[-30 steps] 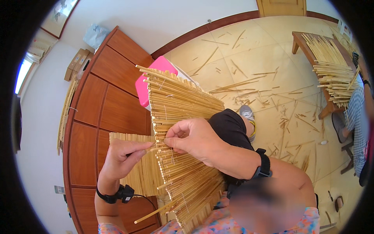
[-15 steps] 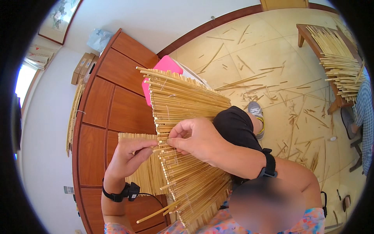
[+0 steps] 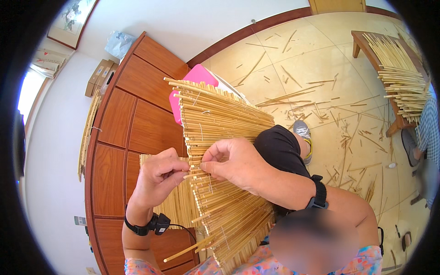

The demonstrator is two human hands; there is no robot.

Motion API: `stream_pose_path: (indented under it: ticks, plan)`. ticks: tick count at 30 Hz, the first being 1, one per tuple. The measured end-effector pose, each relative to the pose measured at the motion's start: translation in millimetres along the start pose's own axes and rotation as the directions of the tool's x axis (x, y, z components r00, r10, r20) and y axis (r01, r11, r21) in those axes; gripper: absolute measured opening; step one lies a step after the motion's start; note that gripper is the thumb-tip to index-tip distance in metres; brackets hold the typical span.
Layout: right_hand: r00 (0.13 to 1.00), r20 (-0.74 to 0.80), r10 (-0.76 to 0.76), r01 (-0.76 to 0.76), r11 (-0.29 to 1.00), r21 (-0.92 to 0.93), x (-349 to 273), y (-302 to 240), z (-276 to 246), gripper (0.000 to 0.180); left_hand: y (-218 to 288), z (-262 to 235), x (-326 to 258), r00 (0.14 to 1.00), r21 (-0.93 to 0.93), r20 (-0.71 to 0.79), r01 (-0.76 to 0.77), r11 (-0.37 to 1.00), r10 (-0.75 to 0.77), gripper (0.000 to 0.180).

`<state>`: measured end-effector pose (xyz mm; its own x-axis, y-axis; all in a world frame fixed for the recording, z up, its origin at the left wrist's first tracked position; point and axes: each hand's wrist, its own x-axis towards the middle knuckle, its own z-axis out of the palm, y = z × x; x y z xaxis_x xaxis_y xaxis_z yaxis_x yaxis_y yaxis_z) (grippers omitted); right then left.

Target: The person weaves thin bamboo strips into a mat by hand, repeatedly passing a strip through the existing weave and tightening it. The person occasionally adjusts the mat's position and continues the repetitive weaving process.

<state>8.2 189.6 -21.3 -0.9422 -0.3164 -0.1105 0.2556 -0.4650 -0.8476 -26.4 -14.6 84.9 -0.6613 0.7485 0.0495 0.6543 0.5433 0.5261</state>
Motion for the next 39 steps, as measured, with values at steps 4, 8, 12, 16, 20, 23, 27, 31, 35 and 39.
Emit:
stream_pose_path:
  ticks: [4, 8, 12, 16, 20, 23, 27, 31, 35, 39]
  plan:
    - [1.0, 0.012, 0.007, -0.007, 1.0, -0.005, 0.6, 0.7, 0.8, 0.013, -10.3, -1.8, -2.1, 0.998, -0.039, 0.02, -0.051, 0.998, 0.052, 0.014]
    - [1.0, -0.009, 0.028, -0.028, 0.999, -0.022, -0.7, -4.3, 1.0, 0.011, -16.6, -2.5, -5.0, 0.997, -0.071, 0.018, -0.078, 0.994, 0.08, 0.017]
    - [0.999, -0.015, 0.042, -0.044, 0.988, -0.151, -2.0, -19.0, 0.4, 0.011, -18.9, -4.2, -5.4, 0.988, -0.056, 0.022, -0.151, 0.987, 0.152, 0.025]
    - [0.987, -0.011, -0.158, 0.148, 0.944, -0.294, -1.6, -31.9, -12.8, 0.01, -21.6, -0.8, -12.4, 0.986, -0.111, 0.016, -0.163, 0.98, 0.166, 0.039]
    - [0.986, -0.032, -0.165, 0.138, 0.9, -0.413, -4.2, -52.0, -18.6, 0.011, -20.8, 10.9, -20.1, 0.997, -0.268, -0.079, -0.04, 0.962, 0.02, 0.051]
    - [0.988, -0.074, -0.137, 0.088, 0.885, -0.457, -10.0, -58.2, -22.9, 0.013, -23.5, 22.2, -20.4, 0.986, -0.396, -0.159, -0.018, 0.918, -0.049, 0.038]
    - [0.99, -0.089, -0.106, 0.043, 0.847, -0.53, -23.0, -55.4, -25.3, 0.015, -33.9, 40.8, -13.6, 0.922, -0.255, -0.372, -0.214, 0.943, 0.108, 0.006]
    - [0.992, -0.1, -0.077, 0.008, 0.83, -0.557, -31.2, -48.7, -20.5, 0.019, -40.8, 53.5, -15.9, 0.858, -0.118, -0.473, -0.288, 0.95, 0.201, 0.012]
    - [0.983, -0.135, -0.127, 0.033, 0.837, -0.546, -35.3, -38.5, -6.7, 0.023, -46.3, 58.2, -17.9, 0.833, -0.083, -0.509, -0.299, 0.951, 0.217, 0.013]
    - [0.974, -0.147, -0.175, 0.071, 0.844, -0.532, -32.9, -31.1, -3.6, 0.021, -50.6, 62.1, -18.0, 0.809, -0.042, -0.539, -0.304, 0.952, 0.234, 0.014]
